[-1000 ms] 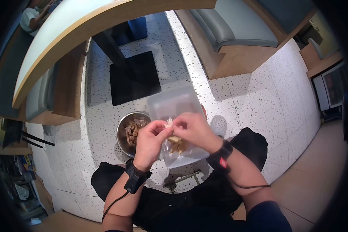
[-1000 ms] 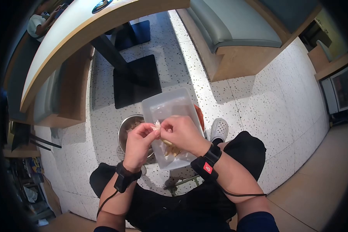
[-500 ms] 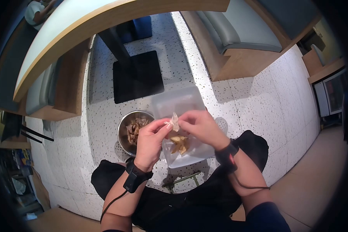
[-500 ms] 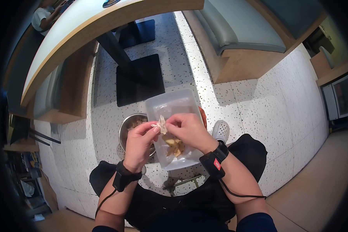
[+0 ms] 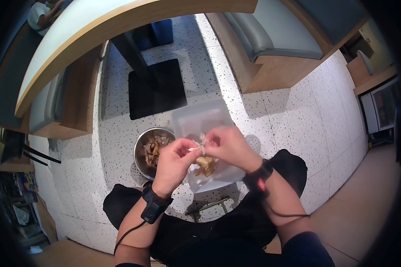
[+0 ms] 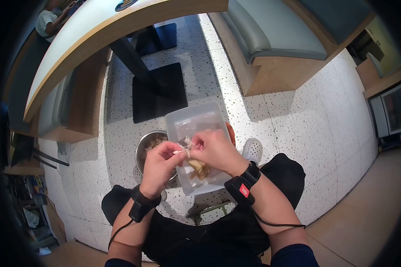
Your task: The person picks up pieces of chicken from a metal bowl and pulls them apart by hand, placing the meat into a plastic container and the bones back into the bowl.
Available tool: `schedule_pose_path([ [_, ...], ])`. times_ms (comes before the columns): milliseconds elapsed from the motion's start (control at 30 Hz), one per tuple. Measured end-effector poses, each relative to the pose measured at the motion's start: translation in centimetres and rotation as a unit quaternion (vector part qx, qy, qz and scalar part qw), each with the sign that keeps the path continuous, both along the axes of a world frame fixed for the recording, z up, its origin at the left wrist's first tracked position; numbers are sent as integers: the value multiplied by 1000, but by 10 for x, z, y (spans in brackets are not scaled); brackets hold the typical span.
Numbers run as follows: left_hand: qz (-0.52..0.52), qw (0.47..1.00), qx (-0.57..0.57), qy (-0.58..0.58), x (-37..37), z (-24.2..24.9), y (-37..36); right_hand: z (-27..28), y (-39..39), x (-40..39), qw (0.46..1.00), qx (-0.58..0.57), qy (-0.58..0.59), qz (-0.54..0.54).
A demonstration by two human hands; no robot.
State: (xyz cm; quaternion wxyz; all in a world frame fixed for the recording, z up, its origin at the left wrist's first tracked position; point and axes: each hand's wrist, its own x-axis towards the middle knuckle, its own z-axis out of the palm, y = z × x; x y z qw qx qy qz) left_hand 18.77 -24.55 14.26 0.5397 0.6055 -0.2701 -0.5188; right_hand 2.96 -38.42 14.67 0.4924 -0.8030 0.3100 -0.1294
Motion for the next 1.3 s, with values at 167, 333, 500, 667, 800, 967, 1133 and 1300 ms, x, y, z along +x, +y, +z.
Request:
schedule_pose_path([
  [167,37,999,-7,13,2,5,-5,4,-6,0,997,59,8,-40],
  [333,35,999,-13,1,1,-4,-7,-4,2,4,996,17,-84,19],
  [500,13,1000,-15,1,-1,-9,-6,1,2,4,999,-17,-28,33],
  [667,-17,1000,0,15,2,-6,-5,-3,6,4,998,-50,-20,8],
  [800,6,996,-21,89,0,7,-5,0,-6,0,995,68,8,-71],
  [967,46,992,-40,112,1,1,-9,6,-3,2,943,323,-52,-52],
  [1133,28,994,-35,104,0,7,-10,4,3,3,941,330,-69,-42],
  [1300,22,998,-9,56,-2,-2,-11,-1,9,3,973,225,-49,-31],
])
